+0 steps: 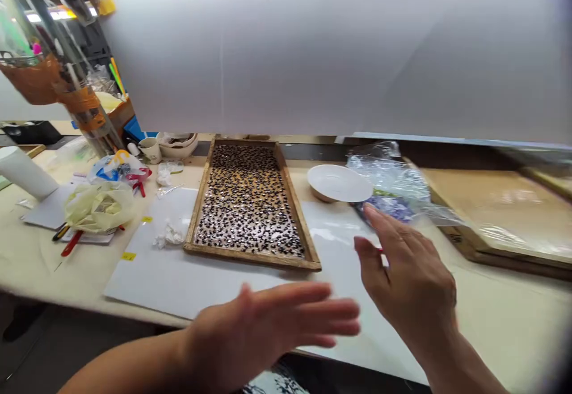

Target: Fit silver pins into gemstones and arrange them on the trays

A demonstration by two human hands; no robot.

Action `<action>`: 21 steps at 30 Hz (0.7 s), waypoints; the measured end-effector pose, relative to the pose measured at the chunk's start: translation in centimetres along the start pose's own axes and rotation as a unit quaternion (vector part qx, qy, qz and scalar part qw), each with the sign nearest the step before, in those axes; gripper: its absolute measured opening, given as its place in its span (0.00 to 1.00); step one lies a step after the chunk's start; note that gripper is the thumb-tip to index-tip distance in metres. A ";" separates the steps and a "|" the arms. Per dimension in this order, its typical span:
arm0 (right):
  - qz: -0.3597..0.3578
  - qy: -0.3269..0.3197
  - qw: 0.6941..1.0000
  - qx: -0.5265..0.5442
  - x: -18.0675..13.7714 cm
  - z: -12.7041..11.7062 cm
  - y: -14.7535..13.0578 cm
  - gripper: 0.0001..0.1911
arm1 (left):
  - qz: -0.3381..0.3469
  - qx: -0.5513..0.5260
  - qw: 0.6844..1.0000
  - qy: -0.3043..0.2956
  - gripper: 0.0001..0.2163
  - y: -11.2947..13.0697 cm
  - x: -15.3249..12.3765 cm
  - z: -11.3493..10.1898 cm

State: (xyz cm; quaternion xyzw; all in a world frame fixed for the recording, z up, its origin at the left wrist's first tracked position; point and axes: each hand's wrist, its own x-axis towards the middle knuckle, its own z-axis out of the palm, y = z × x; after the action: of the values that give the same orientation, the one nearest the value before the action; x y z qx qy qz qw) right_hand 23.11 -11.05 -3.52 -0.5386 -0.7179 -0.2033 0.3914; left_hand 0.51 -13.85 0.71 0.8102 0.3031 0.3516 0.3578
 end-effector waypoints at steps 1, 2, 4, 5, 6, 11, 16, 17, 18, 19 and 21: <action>0.001 0.028 0.999 -0.045 0.4 -0.3 0.8 0.12 | -0.002 -0.149 0.989 -0.022 0.27 -0.5 -0.4 -0.7; -0.023 0.050 0.997 -0.061 0.6 -0.7 1.1 0.09 | -0.015 -0.262 0.964 -0.035 0.23 -1.2 -0.5 -1.2; -0.072 0.058 0.995 -0.036 0.6 -1.5 0.7 0.04 | -0.071 -0.355 0.932 -0.023 0.18 -2.5 -0.4 -1.4; -0.091 0.054 0.994 -0.013 0.6 -1.9 0.1 0.05 | -0.093 -0.348 0.933 -0.010 0.15 -3.1 -0.1 -1.1; -0.107 0.050 0.993 0.002 0.5 -2.3 -0.6 0.06 | -0.108 -0.325 0.940 0.001 0.11 -3.4 0.1 -0.7; -0.193 0.042 0.980 -0.013 0.6 -3.5 -2.7 0.09 | -0.086 -0.165 0.982 0.029 0.07 -3.2 1.0 1.6; -0.202 0.018 0.978 0.040 0.0 -2.5 -3.5 0.08 | -0.030 -0.119 0.992 0.016 0.18 -2.5 1.1 2.3; -0.191 0.004 0.980 0.060 -0.2 -2.2 -3.6 0.07 | -0.023 -0.112 0.993 0.000 0.20 -2.4 1.0 2.3; -0.179 -0.011 0.981 0.077 -0.4 -2.0 -3.7 0.07 | -0.017 -0.102 0.995 -0.016 0.20 -2.4 0.8 2.1; -0.166 -0.024 0.982 0.089 -0.6 -1.8 -3.8 0.09 | -0.016 -0.088 0.996 -0.028 0.19 -2.5 0.4 1.9; -0.144 -0.035 0.984 0.098 -1.2 -1.6 -3.7 0.10 | -0.031 -0.052 0.998 -0.023 0.12 -3.2 -0.5 1.1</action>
State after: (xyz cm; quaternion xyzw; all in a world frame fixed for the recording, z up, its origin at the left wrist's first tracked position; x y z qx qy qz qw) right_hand 20.33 -14.13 -2.99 -0.3954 -0.8175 -0.1674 0.3837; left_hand 0.36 -12.83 -2.52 0.7885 0.3010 0.3369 0.4173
